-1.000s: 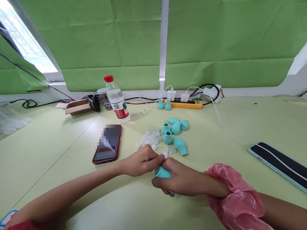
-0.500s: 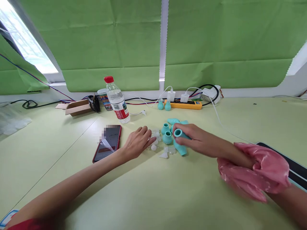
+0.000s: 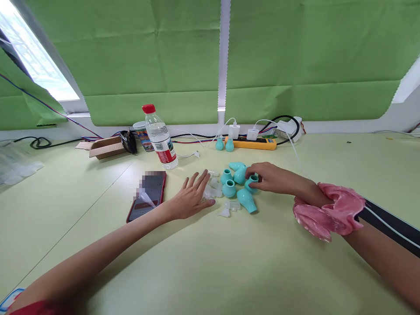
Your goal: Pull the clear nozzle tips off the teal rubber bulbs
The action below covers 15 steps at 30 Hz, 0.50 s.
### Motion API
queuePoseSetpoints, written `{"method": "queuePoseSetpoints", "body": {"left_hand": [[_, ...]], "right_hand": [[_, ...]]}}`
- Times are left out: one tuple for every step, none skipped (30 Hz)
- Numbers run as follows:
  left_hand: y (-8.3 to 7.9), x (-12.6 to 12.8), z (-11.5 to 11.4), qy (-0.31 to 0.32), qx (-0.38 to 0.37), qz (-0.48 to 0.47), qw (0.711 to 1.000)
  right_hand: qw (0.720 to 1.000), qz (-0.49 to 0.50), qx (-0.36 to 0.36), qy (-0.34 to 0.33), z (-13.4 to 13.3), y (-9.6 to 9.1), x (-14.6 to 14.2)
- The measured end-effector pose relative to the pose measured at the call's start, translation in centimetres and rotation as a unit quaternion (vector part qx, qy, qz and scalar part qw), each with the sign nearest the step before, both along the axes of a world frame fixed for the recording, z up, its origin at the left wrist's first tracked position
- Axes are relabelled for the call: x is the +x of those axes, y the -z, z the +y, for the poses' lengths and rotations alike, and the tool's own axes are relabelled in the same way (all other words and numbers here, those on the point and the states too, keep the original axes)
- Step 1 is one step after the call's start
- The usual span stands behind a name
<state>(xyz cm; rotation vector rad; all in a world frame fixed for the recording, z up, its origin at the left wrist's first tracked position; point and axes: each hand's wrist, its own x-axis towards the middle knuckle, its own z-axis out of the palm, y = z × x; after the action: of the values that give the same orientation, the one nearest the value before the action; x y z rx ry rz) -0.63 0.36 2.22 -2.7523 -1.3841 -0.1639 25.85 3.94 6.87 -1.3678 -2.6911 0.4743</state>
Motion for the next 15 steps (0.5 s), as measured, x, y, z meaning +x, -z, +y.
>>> {"method": "queuePoseSetpoints", "body": {"left_hand": [[0.0, 0.0, 0.0, -0.013, 0.012, 0.007, 1.000], [-0.1, 0.0, 0.0, -0.020, 0.028, 0.014, 0.999], [-0.2, -0.1, 0.0, -0.017, 0.043, 0.020, 0.999], [-0.3, -0.1, 0.0, -0.004, 0.053, 0.026, 0.998], [-0.3, 0.0, -0.1, 0.016, 0.056, 0.030, 0.998], [-0.4, 0.0, -0.2, 0.038, 0.054, 0.035, 0.997], [-0.4, 0.0, -0.4, 0.054, 0.052, 0.039, 0.996], [-0.4, 0.0, -0.5, 0.062, 0.053, 0.043, 0.996], [-0.4, 0.0, -0.6, 0.063, 0.056, 0.047, 0.995], [-0.3, 0.0, -0.7, 0.058, 0.057, 0.051, 0.995], [-0.3, -0.1, -0.7, 0.054, 0.056, 0.054, 0.996], [-0.3, -0.2, -0.7, 0.051, 0.050, 0.056, 0.996], [-0.4, -0.3, -0.7, 0.053, 0.039, 0.056, 0.996], [-0.5, -0.4, -0.7, 0.058, 0.023, 0.057, 0.996], [-0.6, -0.5, -0.6, 0.063, 0.004, 0.057, 0.996]], "right_hand": [[1.000, 0.001, 0.005, 0.003, 0.0, 0.0, 0.0], [1.000, 0.003, 0.011, 0.006, 0.0, 0.0, 0.0], [1.000, 0.007, 0.020, 0.009, 0.0, -0.1, 0.0], [0.999, 0.018, 0.033, 0.015, 0.1, -0.2, 0.0], [0.998, 0.036, 0.051, 0.027, 0.3, -0.2, 0.0], [0.995, 0.060, 0.070, 0.044, 0.7, -0.2, 0.0], [0.991, 0.084, 0.090, 0.061, 1.3, -0.2, -0.1], [0.986, 0.103, 0.111, 0.075, 2.1, -0.2, -0.3], [0.981, 0.113, 0.132, 0.086, 3.1, -0.2, -0.6], [0.979, 0.104, 0.151, 0.086, 4.2, -0.2, -1.0], [0.980, 0.082, 0.167, 0.078, 5.5, -0.1, -1.6], [0.980, 0.051, 0.177, 0.075, 6.7, -0.2, -2.2], [0.979, 0.024, 0.187, 0.080, 7.8, -0.2, -2.9], [0.977, 0.012, 0.194, 0.087, 8.8, -0.3, -3.6], [0.976, 0.005, 0.199, 0.089, 9.6, -0.4, -4.2]]}}
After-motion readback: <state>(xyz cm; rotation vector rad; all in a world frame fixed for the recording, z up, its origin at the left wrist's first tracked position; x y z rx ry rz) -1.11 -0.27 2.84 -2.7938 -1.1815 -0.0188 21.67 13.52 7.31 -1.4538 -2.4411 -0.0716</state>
